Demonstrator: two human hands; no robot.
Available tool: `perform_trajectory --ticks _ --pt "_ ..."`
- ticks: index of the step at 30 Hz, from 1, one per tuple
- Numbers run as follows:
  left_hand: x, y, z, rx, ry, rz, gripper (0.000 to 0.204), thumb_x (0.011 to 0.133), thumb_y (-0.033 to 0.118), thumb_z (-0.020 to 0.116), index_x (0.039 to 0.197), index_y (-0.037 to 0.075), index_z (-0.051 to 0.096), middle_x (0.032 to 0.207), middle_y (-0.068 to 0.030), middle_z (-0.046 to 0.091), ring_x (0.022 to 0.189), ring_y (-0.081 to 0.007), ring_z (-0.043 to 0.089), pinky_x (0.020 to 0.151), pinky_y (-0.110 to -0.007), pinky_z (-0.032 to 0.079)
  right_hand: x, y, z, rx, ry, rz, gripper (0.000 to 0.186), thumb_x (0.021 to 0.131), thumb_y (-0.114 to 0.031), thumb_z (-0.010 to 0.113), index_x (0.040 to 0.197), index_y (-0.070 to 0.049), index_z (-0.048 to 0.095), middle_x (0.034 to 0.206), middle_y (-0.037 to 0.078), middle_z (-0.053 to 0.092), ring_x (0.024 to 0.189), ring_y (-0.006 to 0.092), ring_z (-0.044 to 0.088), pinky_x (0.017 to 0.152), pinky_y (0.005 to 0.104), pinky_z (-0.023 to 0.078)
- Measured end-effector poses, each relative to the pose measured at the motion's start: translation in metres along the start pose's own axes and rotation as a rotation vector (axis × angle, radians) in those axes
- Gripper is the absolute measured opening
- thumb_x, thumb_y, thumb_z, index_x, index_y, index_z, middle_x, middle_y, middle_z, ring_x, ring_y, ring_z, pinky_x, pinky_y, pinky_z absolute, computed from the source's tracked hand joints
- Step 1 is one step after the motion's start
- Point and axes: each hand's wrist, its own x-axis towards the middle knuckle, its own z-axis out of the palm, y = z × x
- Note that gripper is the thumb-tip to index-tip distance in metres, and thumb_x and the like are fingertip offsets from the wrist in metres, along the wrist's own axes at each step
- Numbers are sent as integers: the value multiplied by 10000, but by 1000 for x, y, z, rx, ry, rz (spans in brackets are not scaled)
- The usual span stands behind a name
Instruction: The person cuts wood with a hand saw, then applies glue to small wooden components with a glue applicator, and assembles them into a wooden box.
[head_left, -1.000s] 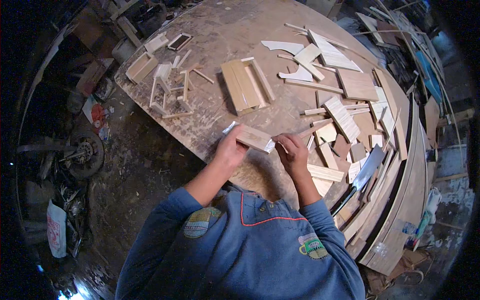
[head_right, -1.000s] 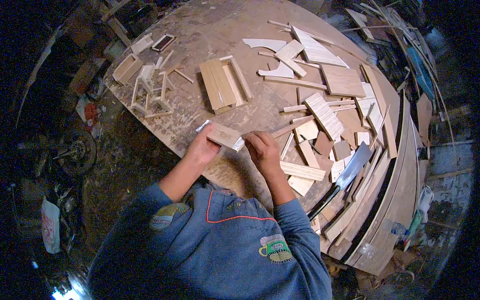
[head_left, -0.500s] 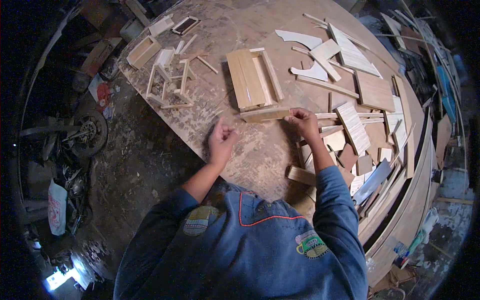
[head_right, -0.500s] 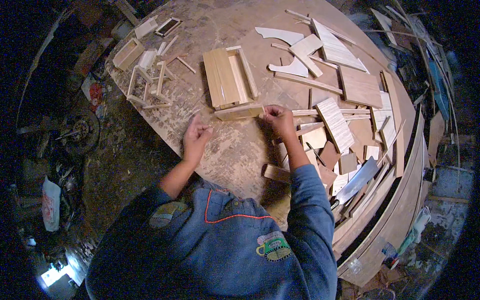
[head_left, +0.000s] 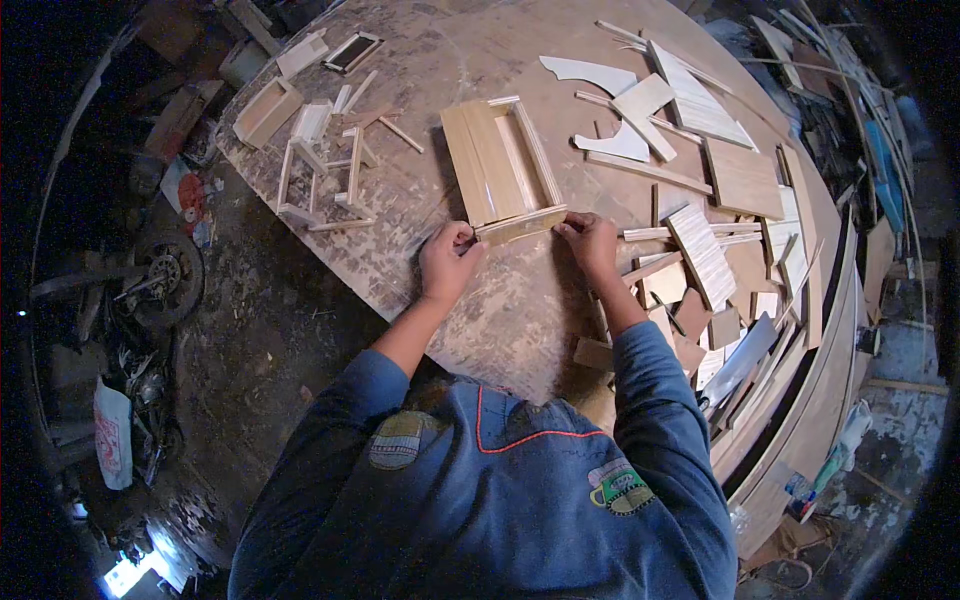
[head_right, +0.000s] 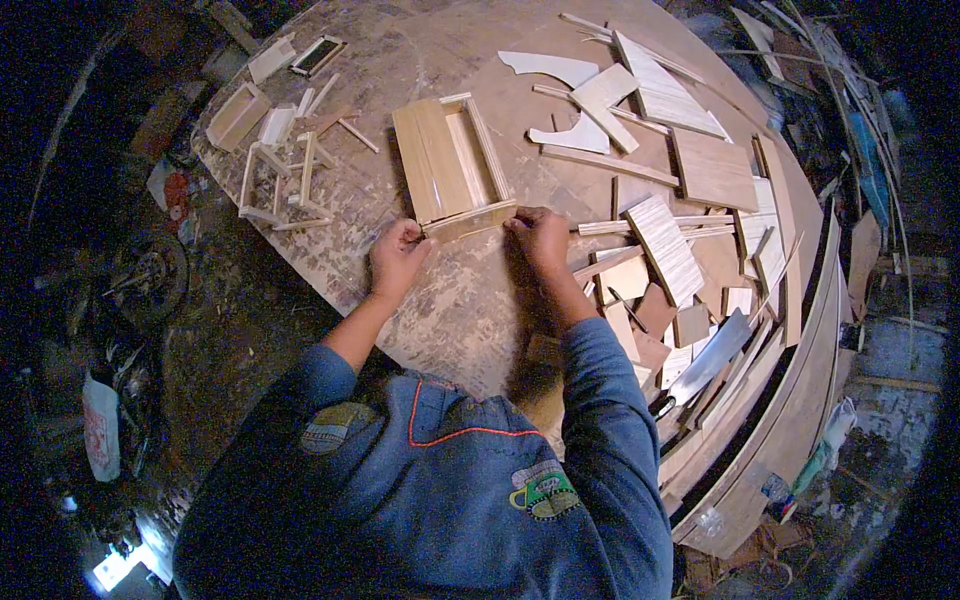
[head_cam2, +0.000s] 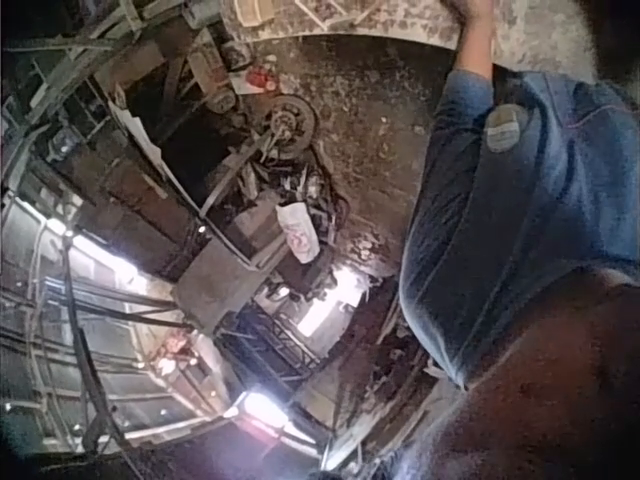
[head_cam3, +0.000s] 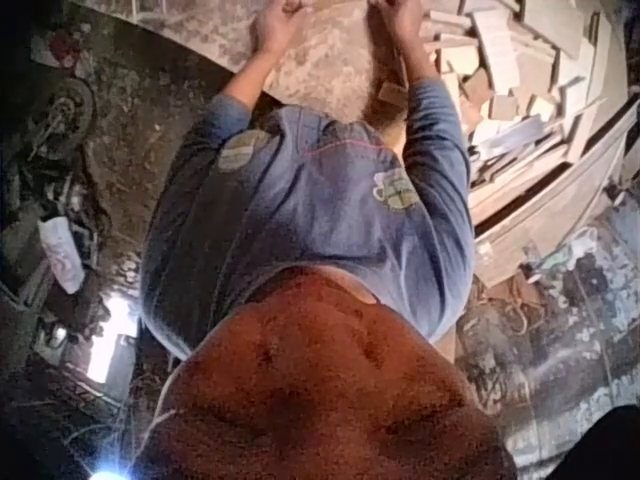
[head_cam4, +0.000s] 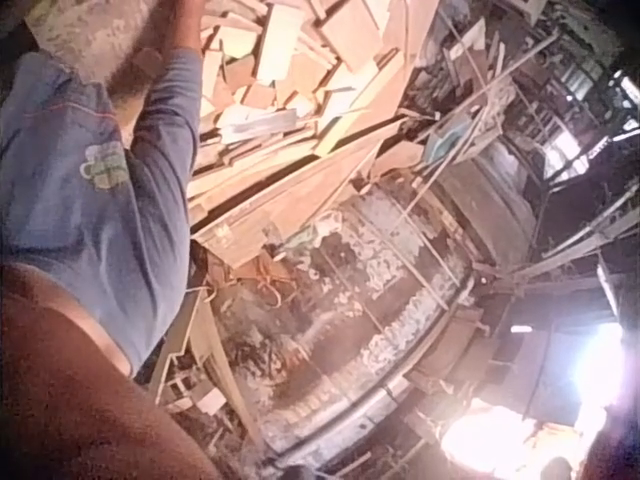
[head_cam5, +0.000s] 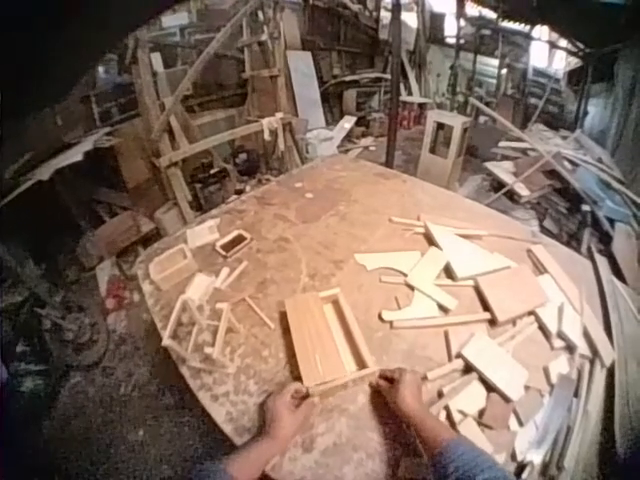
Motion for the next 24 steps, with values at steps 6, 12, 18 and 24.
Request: perform_trajectory --ticks 6,12,18,24 --pt "2 -1 -2 -74 11 -10 209 751 27 743 899 12 596 835 -26 587 733 -90 570 689 -245 479 -3 -21 -3 111 -15 110 208 760 -183 740 939 -76 734 808 159 697 706 261 691 693 321 524" --pt "8 24 -8 140 20 146 264 707 113 774 882 24 599 827 -113 619 740 -253 629 664 -345 510 0 7 9 102 62 83 211 769 -165 719 952 -59 724 837 150 701 756 257 696 730 333 529" --pt "8 22 -13 182 29 196 280 698 140 785 894 50 607 831 -104 625 748 -276 631 662 -352 509 1 -3 9 215 29 146 240 763 -168 722 982 -69 713 869 157 699 790 262 695 751 346 528" --pt "9 11 -8 181 -10 131 320 689 118 784 944 51 602 819 -98 636 744 -256 637 666 -346 514 3 -2 10 194 10 177 235 756 -162 734 970 -69 711 860 161 697 794 269 692 751 352 527"
